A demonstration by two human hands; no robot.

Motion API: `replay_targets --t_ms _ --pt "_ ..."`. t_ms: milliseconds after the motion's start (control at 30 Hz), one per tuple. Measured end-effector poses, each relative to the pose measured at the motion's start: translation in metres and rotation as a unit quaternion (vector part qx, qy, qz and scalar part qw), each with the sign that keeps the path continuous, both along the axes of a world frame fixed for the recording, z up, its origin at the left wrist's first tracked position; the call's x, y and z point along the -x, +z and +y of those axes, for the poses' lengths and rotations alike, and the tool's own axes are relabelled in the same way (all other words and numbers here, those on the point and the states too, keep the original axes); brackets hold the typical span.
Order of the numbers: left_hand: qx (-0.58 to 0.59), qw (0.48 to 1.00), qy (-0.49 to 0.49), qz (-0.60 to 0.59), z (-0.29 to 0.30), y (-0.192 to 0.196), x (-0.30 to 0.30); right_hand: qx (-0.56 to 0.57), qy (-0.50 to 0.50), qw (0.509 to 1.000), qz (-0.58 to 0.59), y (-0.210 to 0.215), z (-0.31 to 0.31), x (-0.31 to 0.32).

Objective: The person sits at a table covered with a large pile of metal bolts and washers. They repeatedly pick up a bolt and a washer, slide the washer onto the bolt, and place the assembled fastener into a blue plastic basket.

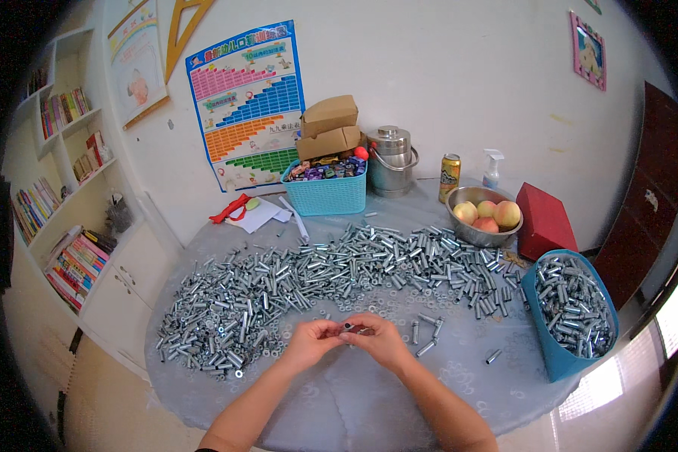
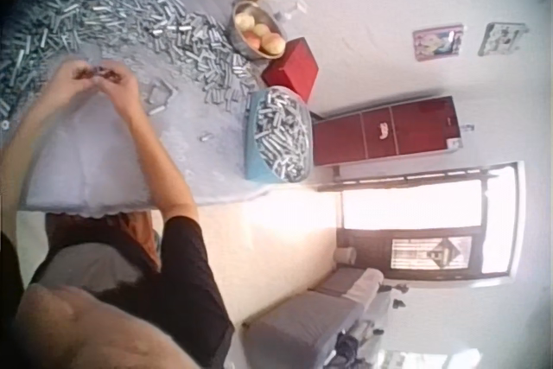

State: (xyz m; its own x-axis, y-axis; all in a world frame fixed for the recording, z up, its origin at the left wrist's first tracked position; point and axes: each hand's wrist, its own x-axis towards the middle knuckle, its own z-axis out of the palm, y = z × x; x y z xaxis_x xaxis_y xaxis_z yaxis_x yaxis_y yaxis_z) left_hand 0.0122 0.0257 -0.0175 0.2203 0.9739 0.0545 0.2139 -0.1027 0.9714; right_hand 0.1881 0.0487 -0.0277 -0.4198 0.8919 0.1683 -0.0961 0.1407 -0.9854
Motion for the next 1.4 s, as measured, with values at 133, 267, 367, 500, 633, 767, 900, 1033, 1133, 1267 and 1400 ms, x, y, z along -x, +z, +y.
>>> replay_targets --t_ms 133,267,367,500,633,767,900,1033,1133,1267,1400 --pt "0.039 0.99 0.043 -0.126 -0.001 -0.006 -0.006 0.054 -0.046 0.989 0.128 0.003 0.006 -0.002" --pt "0.097 0.92 0.095 -0.367 -0.004 -0.014 0.004 0.05 -0.016 0.999 0.008 0.004 0.005 -0.005" --pt "0.089 0.874 0.1 -0.467 -0.003 -0.017 0.01 0.014 -0.012 0.99 -0.142 0.01 -0.01 0.001" --pt "0.09 0.858 0.103 -0.496 -0.003 -0.017 0.012 -0.086 -0.021 0.973 -0.214 0.005 -0.013 0.003" --pt "0.099 0.852 0.111 -0.502 -0.006 -0.016 0.009 -0.14 -0.035 0.961 -0.234 0.006 -0.013 0.004" --pt "0.081 0.886 0.132 -0.437 -0.01 -0.01 0.003 -0.153 -0.065 0.96 -0.227 0.005 -0.014 0.006" --pt "0.005 0.937 0.148 -0.317 -0.009 -0.014 0.001 -0.162 -0.072 0.96 -0.218 0.006 -0.011 0.005" --pt "-0.052 0.971 0.15 -0.176 -0.019 -0.008 -0.01 -0.214 -0.085 0.947 -0.223 0.02 -0.012 0.004" --pt "-0.038 0.983 0.139 -0.109 -0.022 -0.005 -0.008 -0.267 -0.104 0.924 -0.254 0.027 -0.014 0.001" --pt "0.014 0.98 0.112 -0.166 -0.019 -0.009 -0.005 -0.373 -0.1 0.886 -0.258 0.023 -0.01 -0.001" --pt "-0.002 0.971 0.133 -0.197 -0.02 -0.003 -0.004 -0.283 -0.162 0.922 -0.209 0.028 -0.009 0.001"
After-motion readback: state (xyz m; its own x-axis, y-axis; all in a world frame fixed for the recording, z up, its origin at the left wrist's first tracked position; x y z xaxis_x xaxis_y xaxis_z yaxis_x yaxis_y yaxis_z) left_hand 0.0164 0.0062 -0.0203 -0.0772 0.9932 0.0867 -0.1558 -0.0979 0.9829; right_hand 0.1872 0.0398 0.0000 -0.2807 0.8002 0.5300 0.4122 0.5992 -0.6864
